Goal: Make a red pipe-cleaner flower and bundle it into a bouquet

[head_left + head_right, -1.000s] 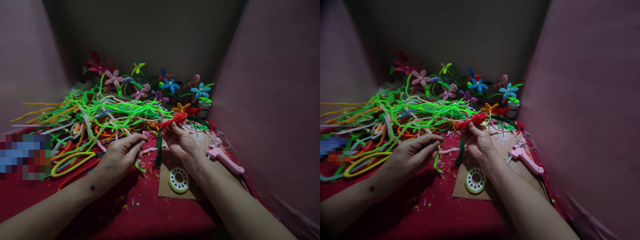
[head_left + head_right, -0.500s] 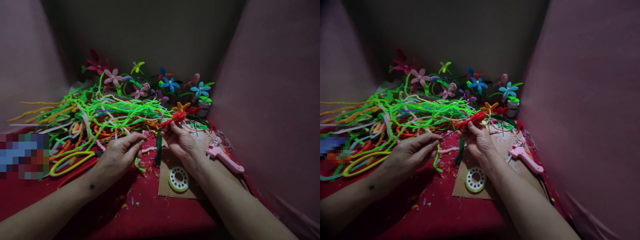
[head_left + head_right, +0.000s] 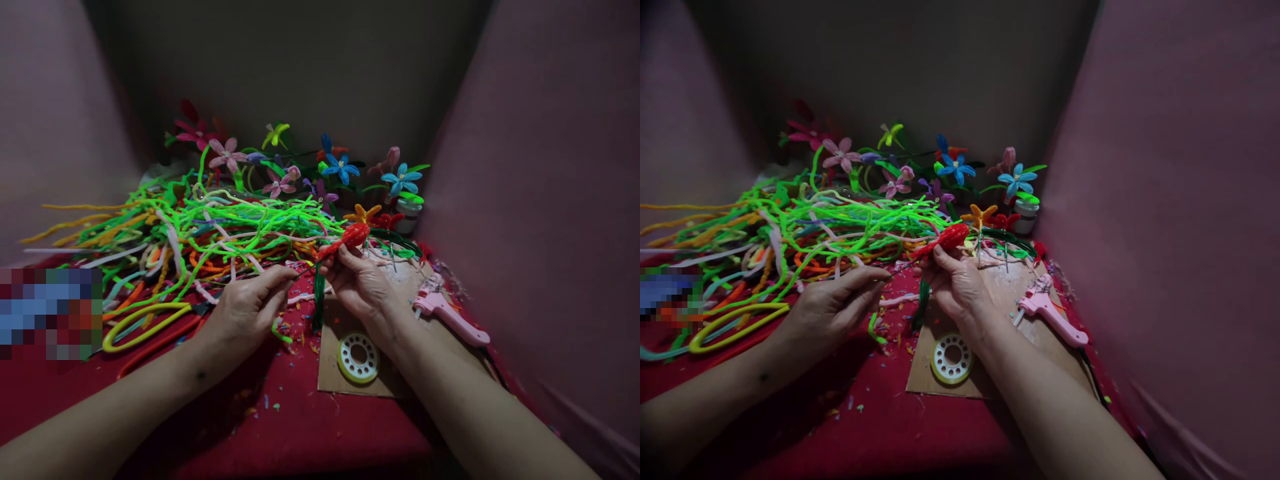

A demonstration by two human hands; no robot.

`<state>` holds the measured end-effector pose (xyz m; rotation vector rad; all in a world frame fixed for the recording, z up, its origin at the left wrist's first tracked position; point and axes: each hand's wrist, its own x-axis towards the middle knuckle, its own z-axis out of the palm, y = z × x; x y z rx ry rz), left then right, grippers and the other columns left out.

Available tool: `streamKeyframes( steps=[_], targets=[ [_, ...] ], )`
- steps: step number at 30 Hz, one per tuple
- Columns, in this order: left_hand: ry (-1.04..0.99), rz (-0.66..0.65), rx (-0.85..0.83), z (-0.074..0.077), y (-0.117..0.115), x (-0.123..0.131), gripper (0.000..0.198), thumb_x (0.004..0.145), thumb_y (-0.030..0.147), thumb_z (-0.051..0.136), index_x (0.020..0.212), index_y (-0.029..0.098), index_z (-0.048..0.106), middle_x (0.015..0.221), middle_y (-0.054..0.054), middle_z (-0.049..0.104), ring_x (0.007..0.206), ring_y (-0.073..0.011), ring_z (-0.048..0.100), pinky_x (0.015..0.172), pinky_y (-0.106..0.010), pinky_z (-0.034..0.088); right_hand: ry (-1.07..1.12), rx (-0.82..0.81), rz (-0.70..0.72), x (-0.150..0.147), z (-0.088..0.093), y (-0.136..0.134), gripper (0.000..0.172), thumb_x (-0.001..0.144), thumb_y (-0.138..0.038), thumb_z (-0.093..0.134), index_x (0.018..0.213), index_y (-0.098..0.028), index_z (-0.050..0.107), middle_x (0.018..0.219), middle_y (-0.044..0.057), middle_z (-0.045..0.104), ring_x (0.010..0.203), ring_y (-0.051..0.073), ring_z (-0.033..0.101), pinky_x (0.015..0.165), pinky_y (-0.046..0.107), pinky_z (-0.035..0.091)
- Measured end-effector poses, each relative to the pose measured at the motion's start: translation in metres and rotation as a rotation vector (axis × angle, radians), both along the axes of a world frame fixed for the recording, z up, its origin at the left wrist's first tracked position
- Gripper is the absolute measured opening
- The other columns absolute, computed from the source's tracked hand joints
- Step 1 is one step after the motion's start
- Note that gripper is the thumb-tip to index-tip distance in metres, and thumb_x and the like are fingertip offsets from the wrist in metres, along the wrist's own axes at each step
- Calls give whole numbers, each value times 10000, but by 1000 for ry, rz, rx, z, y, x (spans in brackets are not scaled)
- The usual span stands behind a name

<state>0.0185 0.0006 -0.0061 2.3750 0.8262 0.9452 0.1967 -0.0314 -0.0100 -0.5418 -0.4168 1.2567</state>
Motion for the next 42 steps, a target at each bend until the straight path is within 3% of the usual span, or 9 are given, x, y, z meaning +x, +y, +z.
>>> streamKeyframes(
  steps=[5, 14, 22, 31, 38, 40, 42],
  targets=[
    [-46, -20, -210, 2, 1, -1, 261, 850, 344, 467, 936, 161, 633, 560, 24, 537, 484, -84, 469, 449, -169, 355, -1, 19, 26, 1, 0, -1, 74, 733, -86, 641, 722, -159, 637, 631, -21, 658, 533, 96, 592, 683, 298, 567],
    [-83, -29, -404, 6, -2, -2, 228, 832, 338, 477, 904, 176, 620, 580, 20, 523, 505, -85, 459, 431, -161, 339, 10, 1, -26, 2, 2, -2, 97, 695, -100, 700, 685, -177, 641, 587, -44, 655, 510, 95, 600, 665, 289, 568],
    [-51, -21, -384, 5, -1, -2, 191, 821, 309, 496, 851, 174, 628, 594, 24, 525, 512, -78, 445, 440, -159, 335, 74, -90, -42, 1, 6, -2, 140, 699, -111, 705, 618, -170, 606, 545, -41, 645, 486, 98, 584, 652, 294, 554],
    [-101, -54, -463, 1, 0, 2, 227, 842, 358, 474, 868, 180, 612, 549, 43, 487, 445, -63, 398, 393, -160, 280, 74, -81, -38, -2, 5, -2, 148, 698, -91, 696, 611, -171, 606, 522, -53, 629, 463, 92, 571, 650, 291, 558],
    [-123, -35, -424, -5, 4, 2, 215, 818, 350, 517, 887, 179, 627, 567, 28, 517, 475, -70, 444, 425, -160, 331, 61, -72, -17, -1, 3, -1, 148, 691, -66, 688, 622, -171, 611, 520, -52, 627, 467, 94, 575, 642, 289, 564],
    [-126, -54, -550, -1, 3, 2, 217, 807, 361, 522, 873, 177, 614, 538, 38, 498, 413, -58, 401, 385, -158, 306, 40, -59, -19, -1, 2, 0, 144, 680, -65, 698, 627, -168, 613, 526, -51, 628, 470, 93, 578, 640, 287, 564],
    [-112, -95, -786, 5, 3, 2, 226, 797, 378, 522, 880, 178, 588, 501, 57, 465, 332, -42, 309, 329, -158, 249, 22, -44, -20, 0, 0, 0, 136, 667, -71, 711, 645, -167, 618, 540, -51, 633, 475, 92, 580, 639, 284, 566]
  ],
)
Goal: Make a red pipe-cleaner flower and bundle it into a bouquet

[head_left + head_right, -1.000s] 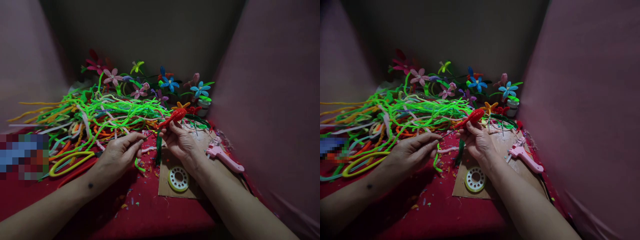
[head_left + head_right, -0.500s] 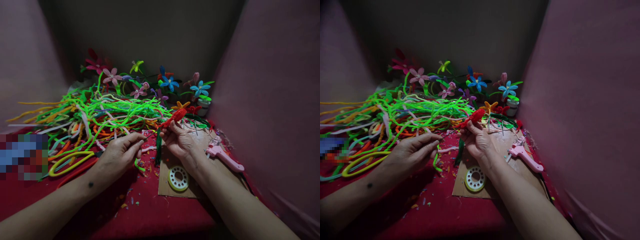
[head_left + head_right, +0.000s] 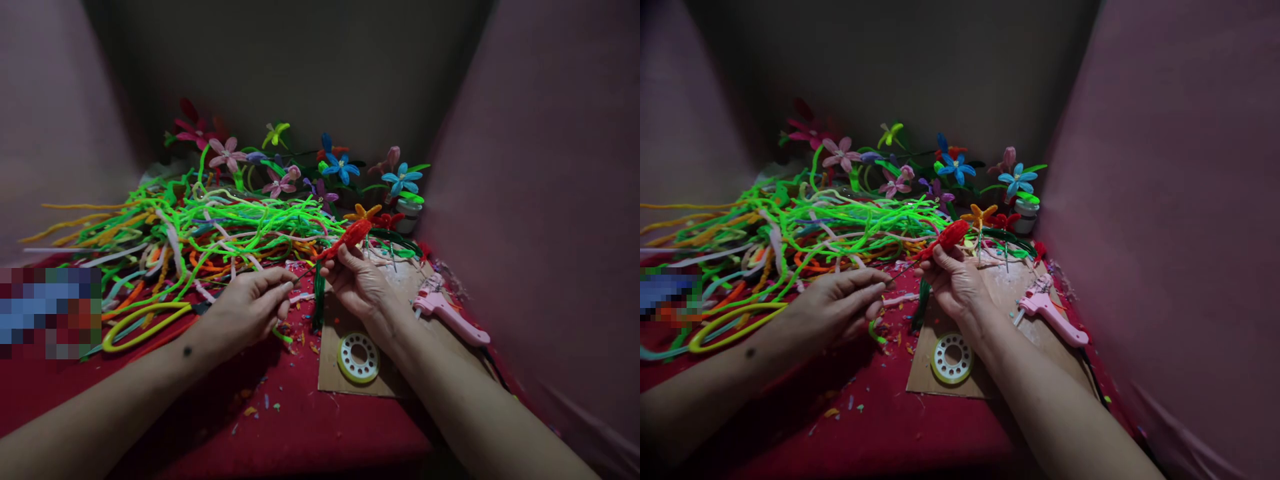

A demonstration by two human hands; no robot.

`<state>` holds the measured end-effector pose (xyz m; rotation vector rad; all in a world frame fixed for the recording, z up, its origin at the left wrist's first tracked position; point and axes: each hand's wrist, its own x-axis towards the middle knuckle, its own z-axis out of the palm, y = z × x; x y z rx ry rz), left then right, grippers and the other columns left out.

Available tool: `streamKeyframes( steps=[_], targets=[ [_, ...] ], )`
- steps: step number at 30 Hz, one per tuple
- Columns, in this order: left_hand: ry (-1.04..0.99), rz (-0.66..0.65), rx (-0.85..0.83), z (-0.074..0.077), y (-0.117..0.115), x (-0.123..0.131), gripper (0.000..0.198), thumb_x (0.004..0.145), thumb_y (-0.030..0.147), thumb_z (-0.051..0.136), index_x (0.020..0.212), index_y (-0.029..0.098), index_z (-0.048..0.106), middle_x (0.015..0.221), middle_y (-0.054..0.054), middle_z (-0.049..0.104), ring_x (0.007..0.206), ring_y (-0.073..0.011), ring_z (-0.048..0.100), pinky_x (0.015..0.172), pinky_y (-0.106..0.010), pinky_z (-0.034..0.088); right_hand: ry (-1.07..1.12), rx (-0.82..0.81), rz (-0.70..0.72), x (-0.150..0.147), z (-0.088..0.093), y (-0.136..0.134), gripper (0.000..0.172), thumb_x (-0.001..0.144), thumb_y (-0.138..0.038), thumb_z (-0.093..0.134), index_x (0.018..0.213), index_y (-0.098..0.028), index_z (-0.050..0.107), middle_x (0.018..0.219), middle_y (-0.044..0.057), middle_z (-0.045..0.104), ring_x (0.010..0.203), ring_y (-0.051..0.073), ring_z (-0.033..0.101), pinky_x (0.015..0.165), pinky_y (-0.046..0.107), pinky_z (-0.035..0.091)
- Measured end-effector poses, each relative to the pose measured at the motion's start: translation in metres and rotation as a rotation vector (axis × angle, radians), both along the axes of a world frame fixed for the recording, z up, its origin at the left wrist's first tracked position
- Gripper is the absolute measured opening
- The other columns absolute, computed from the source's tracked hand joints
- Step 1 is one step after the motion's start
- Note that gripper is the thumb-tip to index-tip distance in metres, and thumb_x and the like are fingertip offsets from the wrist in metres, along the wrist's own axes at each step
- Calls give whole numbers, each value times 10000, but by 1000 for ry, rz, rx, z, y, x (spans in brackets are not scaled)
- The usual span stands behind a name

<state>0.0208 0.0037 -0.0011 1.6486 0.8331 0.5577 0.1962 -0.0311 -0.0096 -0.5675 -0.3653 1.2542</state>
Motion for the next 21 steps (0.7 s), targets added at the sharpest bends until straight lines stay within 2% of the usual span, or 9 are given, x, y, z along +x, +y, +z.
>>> streamKeyframes(
  steps=[2, 4, 8, 9, 11, 14, 16, 19, 21],
  targets=[
    [13, -54, -182, 4, 2, -1, 242, 786, 389, 526, 903, 182, 570, 484, 69, 446, 297, -33, 233, 301, -158, 210, -12, 18, 1, 0, -2, 0, 136, 654, -78, 724, 663, -167, 622, 556, -49, 639, 484, 91, 584, 638, 278, 566],
    [27, -58, -164, 4, 4, -1, 245, 779, 382, 528, 906, 179, 579, 487, 62, 455, 306, -37, 251, 306, -157, 218, -23, 31, 6, 1, -3, 1, 142, 639, -85, 737, 674, -165, 625, 564, -48, 642, 489, 92, 587, 634, 274, 567],
    [-9, 71, 378, -2, 4, -1, 196, 731, 300, 581, 868, 176, 643, 654, -10, 600, 547, -88, 503, 475, -162, 391, -35, 30, 1, 1, -3, 1, 151, 627, -94, 748, 672, -166, 624, 560, -49, 641, 473, 93, 584, 611, 272, 567],
    [-24, 91, 449, -3, 3, 0, 188, 722, 289, 591, 863, 177, 649, 686, -16, 614, 590, -93, 521, 509, -161, 406, -40, 29, -4, 0, -3, 0, 151, 628, -94, 748, 667, -166, 621, 557, -49, 639, 468, 90, 580, 605, 267, 565],
    [-33, 58, 321, -1, 1, 1, 191, 752, 315, 570, 867, 174, 631, 625, 2, 583, 492, -72, 470, 439, -157, 369, -47, 24, -16, 0, -1, 0, 153, 631, -90, 746, 657, -166, 616, 551, -50, 636, 462, 84, 571, 593, 255, 562],
    [-37, -112, -162, 3, 2, 1, 219, 801, 378, 526, 893, 184, 572, 481, 73, 454, 302, -29, 212, 294, -151, 189, -42, 7, -27, -1, 1, -1, 160, 634, -82, 744, 629, -161, 605, 527, -49, 624, 453, 82, 563, 573, 245, 557],
    [-44, -162, -247, 3, 5, 1, 218, 807, 380, 523, 907, 191, 567, 466, 85, 442, 287, -26, 168, 277, -150, 168, -43, -3, -26, -1, 2, -1, 160, 638, -80, 741, 622, -160, 604, 518, -50, 619, 451, 84, 565, 569, 246, 557],
    [-79, -49, 67, -4, 7, -1, 185, 780, 333, 549, 876, 194, 624, 562, 22, 569, 382, -68, 427, 352, -171, 338, -55, -3, -38, 0, 0, -1, 145, 648, -82, 734, 647, -164, 614, 537, -53, 626, 455, 85, 572, 578, 251, 560],
    [-126, 54, 295, -8, 6, 0, 186, 738, 297, 591, 888, 207, 654, 768, -30, 663, 643, -125, 593, 514, -188, 449, -62, 1, -49, 0, -2, 0, 135, 655, -84, 727, 659, -166, 619, 550, -53, 633, 455, 86, 573, 586, 258, 563]
  ],
)
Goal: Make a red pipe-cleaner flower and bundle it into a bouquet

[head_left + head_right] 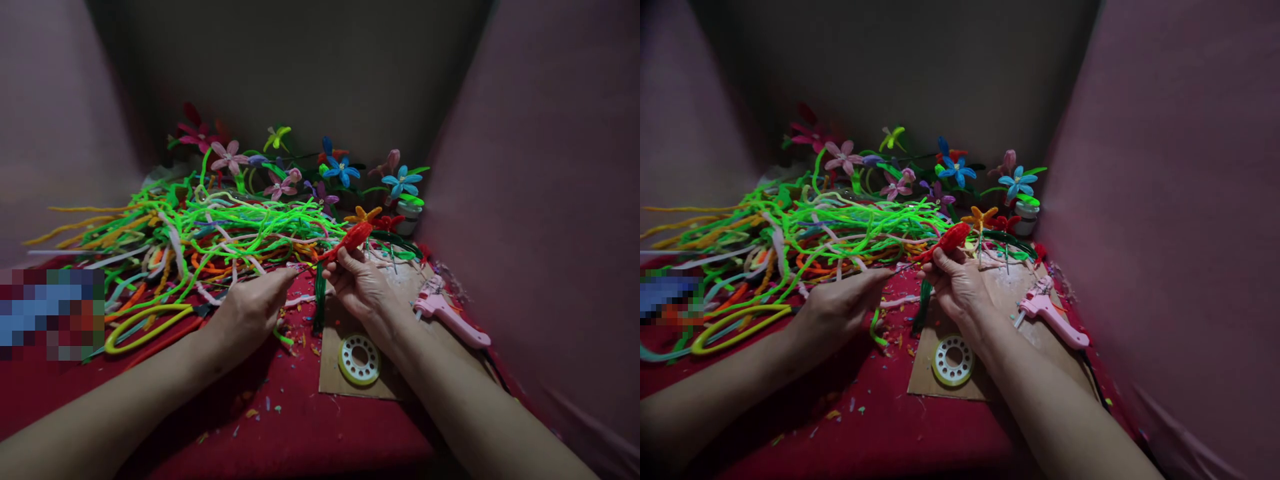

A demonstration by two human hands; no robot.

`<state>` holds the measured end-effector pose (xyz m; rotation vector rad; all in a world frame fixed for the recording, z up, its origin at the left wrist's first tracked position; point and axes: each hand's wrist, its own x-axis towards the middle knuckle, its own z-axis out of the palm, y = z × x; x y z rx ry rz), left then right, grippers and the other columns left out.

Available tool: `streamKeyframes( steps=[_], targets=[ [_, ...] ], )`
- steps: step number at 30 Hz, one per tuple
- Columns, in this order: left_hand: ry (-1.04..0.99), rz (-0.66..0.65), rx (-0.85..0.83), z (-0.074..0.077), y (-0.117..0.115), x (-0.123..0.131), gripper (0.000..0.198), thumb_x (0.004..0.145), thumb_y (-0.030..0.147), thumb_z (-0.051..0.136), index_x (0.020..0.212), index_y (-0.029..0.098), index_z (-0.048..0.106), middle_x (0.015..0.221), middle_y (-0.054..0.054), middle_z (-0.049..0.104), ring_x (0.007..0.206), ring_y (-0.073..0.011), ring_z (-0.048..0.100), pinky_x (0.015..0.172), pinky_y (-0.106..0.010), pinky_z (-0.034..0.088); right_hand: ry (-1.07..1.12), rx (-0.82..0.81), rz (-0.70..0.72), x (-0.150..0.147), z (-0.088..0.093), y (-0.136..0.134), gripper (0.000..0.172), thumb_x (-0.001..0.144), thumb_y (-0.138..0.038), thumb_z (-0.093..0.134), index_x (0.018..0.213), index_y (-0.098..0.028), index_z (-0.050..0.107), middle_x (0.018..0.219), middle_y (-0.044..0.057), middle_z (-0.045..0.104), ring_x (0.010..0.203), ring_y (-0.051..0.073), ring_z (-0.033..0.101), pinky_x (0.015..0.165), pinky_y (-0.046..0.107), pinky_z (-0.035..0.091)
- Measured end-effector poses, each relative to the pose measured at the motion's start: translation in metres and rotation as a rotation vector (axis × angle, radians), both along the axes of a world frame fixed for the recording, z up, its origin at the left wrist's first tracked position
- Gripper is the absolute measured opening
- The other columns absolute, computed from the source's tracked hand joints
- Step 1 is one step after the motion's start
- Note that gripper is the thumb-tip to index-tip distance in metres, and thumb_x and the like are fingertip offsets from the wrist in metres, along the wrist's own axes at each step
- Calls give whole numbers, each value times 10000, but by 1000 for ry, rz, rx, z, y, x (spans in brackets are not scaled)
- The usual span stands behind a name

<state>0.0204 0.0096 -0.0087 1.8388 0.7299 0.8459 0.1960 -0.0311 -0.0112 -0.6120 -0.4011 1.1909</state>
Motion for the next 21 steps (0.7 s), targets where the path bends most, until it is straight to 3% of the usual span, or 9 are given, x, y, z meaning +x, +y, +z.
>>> streamKeyframes(
  steps=[1, 3, 5, 7, 9, 11, 13, 15, 21],
  targets=[
    [-11, 34, 55, -1, -1, 1, 198, 723, 287, 608, 898, 211, 660, 836, -37, 671, 730, -139, 605, 571, -190, 461, 1, 1, -5, 0, 0, 0, 132, 657, -84, 724, 660, -166, 620, 548, -52, 633, 454, 86, 572, 586, 259, 564],
    [18, 33, 0, 1, -2, 2, 200, 741, 316, 601, 899, 202, 645, 760, -24, 654, 623, -113, 571, 507, -183, 432, 6, 2, -5, 0, -1, 0, 129, 658, -85, 722, 655, -163, 620, 543, -49, 633, 453, 86, 570, 581, 258, 563],
    [67, -83, -262, 5, -2, 3, 211, 782, 370, 559, 891, 194, 601, 570, 32, 555, 379, -56, 381, 355, -170, 304, 8, 7, 7, 0, 0, 1, 126, 662, -91, 722, 651, -161, 618, 540, -42, 634, 454, 86, 570, 571, 253, 560],
    [101, -232, -527, 9, 0, 3, 223, 804, 391, 522, 905, 195, 559, 485, 80, 454, 303, -29, 173, 298, -165, 178, -5, 11, 29, 1, 0, 1, 113, 674, -103, 716, 652, -157, 619, 554, -27, 647, 455, 86, 572, 565, 249, 559],
    [133, -266, -542, 10, 2, 3, 220, 811, 380, 505, 913, 190, 550, 475, 86, 434, 301, -29, 151, 295, -166, 159, -22, 18, 51, 1, -1, 1, 92, 688, -107, 704, 661, -149, 627, 577, -9, 662, 460, 86, 576, 561, 243, 559],
    [169, -155, -259, 9, 2, 2, 217, 810, 354, 502, 906, 176, 581, 504, 59, 482, 330, -44, 283, 331, -169, 236, -31, 25, 66, 2, -1, 0, 74, 698, -103, 690, 674, -146, 634, 596, -1, 670, 471, 86, 582, 560, 236, 558],
    [201, 5, 149, 7, 0, 2, 227, 805, 322, 508, 917, 164, 626, 603, 14, 586, 453, -74, 466, 441, -178, 358, -36, 37, 80, 2, -1, 0, 60, 705, -104, 681, 696, -148, 642, 615, -1, 675, 490, 86, 589, 561, 227, 555],
    [247, 110, 445, 5, -2, 2, 251, 815, 293, 495, 958, 160, 653, 715, -14, 660, 571, -99, 558, 564, -188, 421, -46, 67, 100, 2, -1, -1, 47, 719, -117, 670, 748, -151, 655, 665, 6, 690, 520, 87, 600, 565, 219, 550],
    [282, 143, 726, -2, -2, -1, 281, 865, 253, 433, 1015, 145, 644, 814, -41, 704, 626, -121, 619, 630, -198, 464, -63, 76, 148, -1, 1, -5, 86, 744, -192, 667, 800, -129, 677, 721, 32, 701, 553, 96, 598, 512, 200, 512]
  ],
)
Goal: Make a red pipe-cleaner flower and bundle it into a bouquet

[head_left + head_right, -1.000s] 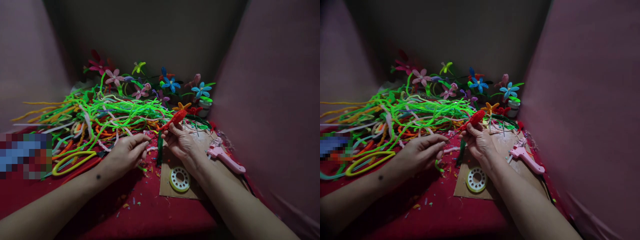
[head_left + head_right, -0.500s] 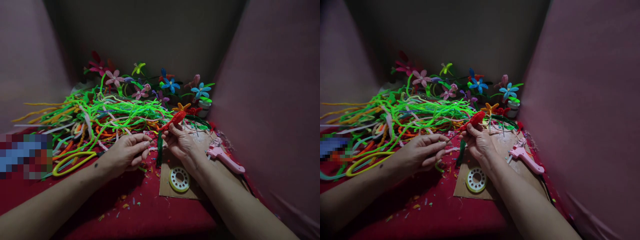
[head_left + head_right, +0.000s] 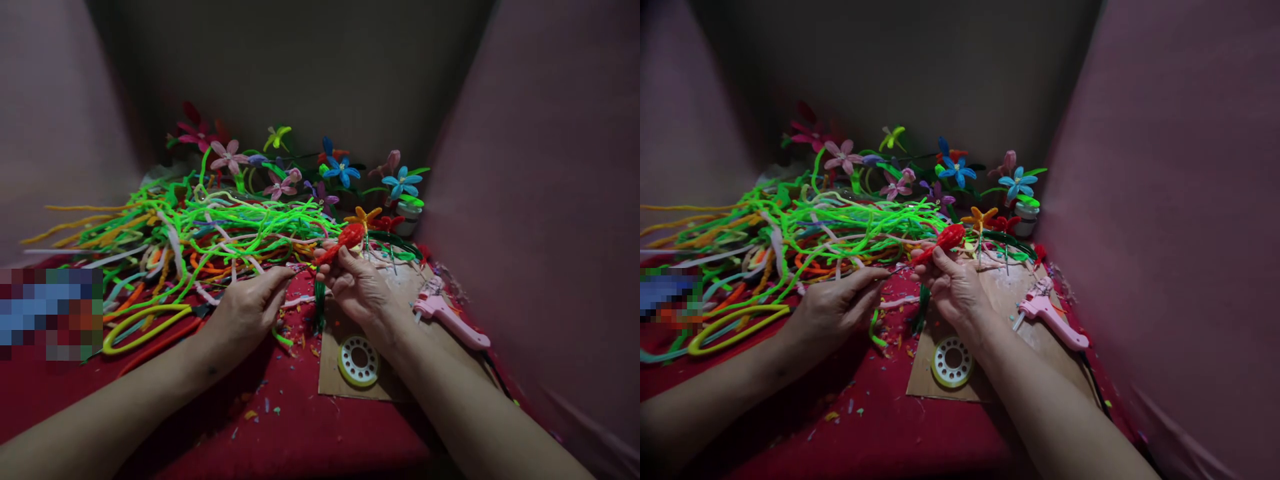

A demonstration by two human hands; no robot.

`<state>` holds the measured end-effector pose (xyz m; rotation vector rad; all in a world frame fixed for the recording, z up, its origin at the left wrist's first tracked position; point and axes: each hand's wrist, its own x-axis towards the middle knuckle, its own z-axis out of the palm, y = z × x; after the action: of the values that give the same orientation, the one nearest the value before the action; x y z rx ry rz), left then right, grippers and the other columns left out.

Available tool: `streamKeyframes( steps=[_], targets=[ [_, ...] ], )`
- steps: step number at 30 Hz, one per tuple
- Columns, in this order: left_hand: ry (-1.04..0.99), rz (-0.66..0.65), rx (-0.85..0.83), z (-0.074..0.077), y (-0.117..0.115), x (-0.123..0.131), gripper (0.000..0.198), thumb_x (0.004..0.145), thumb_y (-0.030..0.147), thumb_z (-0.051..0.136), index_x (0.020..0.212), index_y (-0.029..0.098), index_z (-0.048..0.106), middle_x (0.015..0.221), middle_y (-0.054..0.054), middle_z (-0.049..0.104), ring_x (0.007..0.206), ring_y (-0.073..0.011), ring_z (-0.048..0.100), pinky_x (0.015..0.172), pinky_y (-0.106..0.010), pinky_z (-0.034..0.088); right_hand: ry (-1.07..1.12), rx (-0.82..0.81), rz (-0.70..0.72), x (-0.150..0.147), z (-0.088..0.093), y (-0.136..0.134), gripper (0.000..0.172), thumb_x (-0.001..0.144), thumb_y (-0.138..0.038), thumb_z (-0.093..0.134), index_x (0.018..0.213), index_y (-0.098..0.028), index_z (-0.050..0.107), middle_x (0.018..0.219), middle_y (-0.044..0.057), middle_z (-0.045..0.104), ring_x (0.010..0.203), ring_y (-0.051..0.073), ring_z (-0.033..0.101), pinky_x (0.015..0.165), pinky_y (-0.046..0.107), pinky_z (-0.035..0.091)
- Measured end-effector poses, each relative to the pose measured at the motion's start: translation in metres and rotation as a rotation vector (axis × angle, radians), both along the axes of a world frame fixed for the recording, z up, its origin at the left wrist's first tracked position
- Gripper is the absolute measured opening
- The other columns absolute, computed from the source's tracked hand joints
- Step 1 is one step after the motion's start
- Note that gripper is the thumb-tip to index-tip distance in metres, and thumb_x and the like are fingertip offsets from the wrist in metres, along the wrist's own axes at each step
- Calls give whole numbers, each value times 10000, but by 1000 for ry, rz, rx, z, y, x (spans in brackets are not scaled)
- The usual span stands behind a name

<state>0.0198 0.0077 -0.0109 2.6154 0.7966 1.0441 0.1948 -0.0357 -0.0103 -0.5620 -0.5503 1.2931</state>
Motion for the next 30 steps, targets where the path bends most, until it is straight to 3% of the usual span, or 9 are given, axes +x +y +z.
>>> streamKeyframes(
  steps=[3, 5, 11, 13, 16, 20, 22, 25, 30],
  targets=[
    [-9, -72, 0, -5, 0, -2, 278, 866, 250, 445, 1052, 150, 626, 901, -64, 699, 736, -143, 643, 697, -213, 477, -34, -33, -29, -1, 0, -1, 99, 746, -224, 678, 784, -133, 676, 734, 32, 704, 535, 85, 576, 519, 198, 505],
    [-16, -74, -100, -3, -2, -2, 262, 861, 255, 451, 1033, 163, 626, 861, -53, 690, 696, -136, 634, 671, -214, 482, -32, -59, -25, -1, 1, -1, 110, 748, -244, 682, 779, -139, 675, 737, 24, 706, 515, 76, 563, 507, 192, 498],
    [-78, -111, -932, 15, -14, 4, 256, 853, 390, 430, 910, 180, 563, 514, 54, 502, 315, -73, 382, 297, -186, 337, -10, -57, 49, 1, 1, -1, 172, 715, -308, 720, 813, -173, 679, 800, 8, 719, 495, 70, 562, 472, 195, 483],
    [-98, -122, -1013, 17, -16, 4, 249, 851, 392, 429, 901, 183, 552, 518, 60, 492, 298, -64, 347, 279, -184, 317, -10, -34, 69, 1, 0, -1, 204, 692, -321, 738, 833, -185, 680, 809, 1, 722, 504, 74, 570, 489, 203, 491],
    [-96, -107, -761, 13, -15, 1, 215, 848, 335, 453, 906, 180, 590, 545, 42, 533, 354, -71, 428, 354, -183, 371, -36, -19, 89, 2, -1, -2, 261, 650, -334, 769, 855, -199, 678, 828, -2, 724, 527, 81, 581, 506, 210, 495],
    [-100, -112, -230, 7, -10, -5, 211, 817, 217, 508, 968, 170, 648, 867, -49, 687, 721, -138, 626, 693, -220, 479, -115, 37, 137, 4, -4, -2, 306, 647, -351, 770, 893, -193, 681, 892, 24, 723, 562, 83, 591, 550, 216, 508],
    [-104, -128, -177, 7, -9, -6, 218, 815, 200, 513, 978, 166, 654, 933, -62, 691, 800, -153, 630, 751, -226, 467, -142, 58, 152, 4, -5, -2, 269, 673, -340, 752, 888, -195, 683, 905, 29, 722, 577, 82, 593, 571, 213, 513],
    [-122, -122, -406, 13, -12, -3, 175, 813, 243, 530, 913, 169, 653, 749, -28, 664, 623, -112, 588, 587, -194, 456, -144, 63, 156, 3, -4, -3, 229, 690, -317, 742, 878, -201, 684, 895, 22, 723, 592, 79, 594, 590, 203, 516],
    [-210, -203, -1153, 19, -13, 0, 211, 816, 376, 524, 843, 174, 580, 514, 52, 501, 322, -37, 318, 296, -148, 256, -151, 71, 173, 2, 1, -6, 220, 704, -283, 725, 903, -209, 666, 925, 21, 717, 574, 78, 586, 573, 210, 507]
  ],
)
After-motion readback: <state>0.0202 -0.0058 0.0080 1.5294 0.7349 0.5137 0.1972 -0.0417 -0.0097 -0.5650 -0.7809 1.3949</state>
